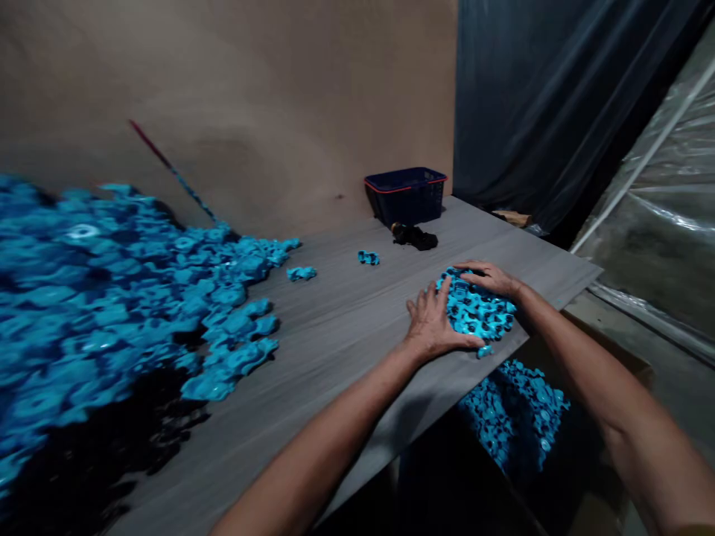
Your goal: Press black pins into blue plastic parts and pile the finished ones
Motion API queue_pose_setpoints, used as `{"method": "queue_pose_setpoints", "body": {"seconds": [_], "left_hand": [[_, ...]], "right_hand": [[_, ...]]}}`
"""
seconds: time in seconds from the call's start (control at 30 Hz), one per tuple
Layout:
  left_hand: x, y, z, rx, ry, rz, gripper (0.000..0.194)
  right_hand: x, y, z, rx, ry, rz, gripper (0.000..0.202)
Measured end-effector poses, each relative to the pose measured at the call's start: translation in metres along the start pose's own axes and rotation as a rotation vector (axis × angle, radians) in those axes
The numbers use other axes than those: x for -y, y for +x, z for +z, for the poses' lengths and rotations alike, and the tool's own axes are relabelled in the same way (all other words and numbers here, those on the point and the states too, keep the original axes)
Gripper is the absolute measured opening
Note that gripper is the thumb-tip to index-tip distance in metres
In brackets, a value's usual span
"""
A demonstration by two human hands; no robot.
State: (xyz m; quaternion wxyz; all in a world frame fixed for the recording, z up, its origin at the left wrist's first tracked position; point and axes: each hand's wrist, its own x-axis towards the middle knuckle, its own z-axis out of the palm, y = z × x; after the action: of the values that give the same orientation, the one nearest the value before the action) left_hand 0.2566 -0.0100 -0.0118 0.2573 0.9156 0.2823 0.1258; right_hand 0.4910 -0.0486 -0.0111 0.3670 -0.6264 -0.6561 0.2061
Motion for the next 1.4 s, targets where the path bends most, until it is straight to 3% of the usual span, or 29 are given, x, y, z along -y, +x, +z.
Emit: {"method": "queue_pose_setpoints", "body": {"seconds": [0.13, 0.33, 0.5, 0.63, 0.73, 0.83, 0.87, 0.97, 1.0, 1.1, 1.2, 1.27, 1.4], "left_hand": [[-0.025, -0.009, 0.017, 0.030, -0.045, 0.034, 0.148], [-0.058, -0.031, 0.054, 0.195, -0.071, 0.222, 0.142], [-0.074, -0.063, 0.083, 0.199, -0.018, 0.550, 0.110], [-0.078, -0.083, 0.081, 0.193, 0.131, 0.761, 0.092], [-0.065, -0.097, 0.052, 0.223, 0.206, 0.925, 0.075], [-0.027, -0.122, 0.006, 0.120, 0.221, 0.964, 0.054], [-0.010, -0.133, -0.009, 0.076, 0.215, 0.926, 0.051], [0.047, -0.169, -0.040, -0.122, 0.170, 0.629, 0.051], [0.065, -0.180, -0.043, -0.203, 0.168, 0.491, 0.052], [0.101, -0.200, -0.037, -0.333, 0.127, 0.402, 0.070], [0.110, -0.200, -0.023, -0.267, 0.143, 0.463, 0.076], [0.109, -0.196, -0.017, -0.268, 0.176, 0.477, 0.074], [0.108, -0.188, -0.005, -0.351, 0.249, 0.444, 0.043]], "right_hand": [[0.000, -0.035, -0.015, -0.008, 0.014, 0.040, 0.052], [0.004, -0.126, -0.036, -0.124, 0.031, 0.279, 0.049], [-0.001, -0.189, -0.045, -0.173, -0.003, 0.408, 0.038], [0.004, -0.200, -0.057, -0.261, -0.021, 0.483, 0.032], [0.023, -0.171, -0.062, -0.355, -0.083, 0.487, 0.033], [0.049, -0.111, -0.051, -0.314, -0.101, 0.368, 0.037], [0.057, -0.085, -0.042, -0.254, -0.125, 0.309, 0.040], [0.076, 0.001, -0.006, -0.138, -0.224, 0.118, 0.038], [0.078, 0.030, 0.008, -0.100, -0.277, 0.072, 0.037], [0.077, 0.115, 0.048, -0.012, -0.543, 0.060, 0.034], [0.065, 0.180, 0.076, -0.003, -0.654, 0.061, 0.034], [0.056, 0.208, 0.087, 0.000, -0.713, 0.065, 0.034], [0.039, 0.233, 0.100, -0.009, -0.749, 0.074, 0.028]]}}
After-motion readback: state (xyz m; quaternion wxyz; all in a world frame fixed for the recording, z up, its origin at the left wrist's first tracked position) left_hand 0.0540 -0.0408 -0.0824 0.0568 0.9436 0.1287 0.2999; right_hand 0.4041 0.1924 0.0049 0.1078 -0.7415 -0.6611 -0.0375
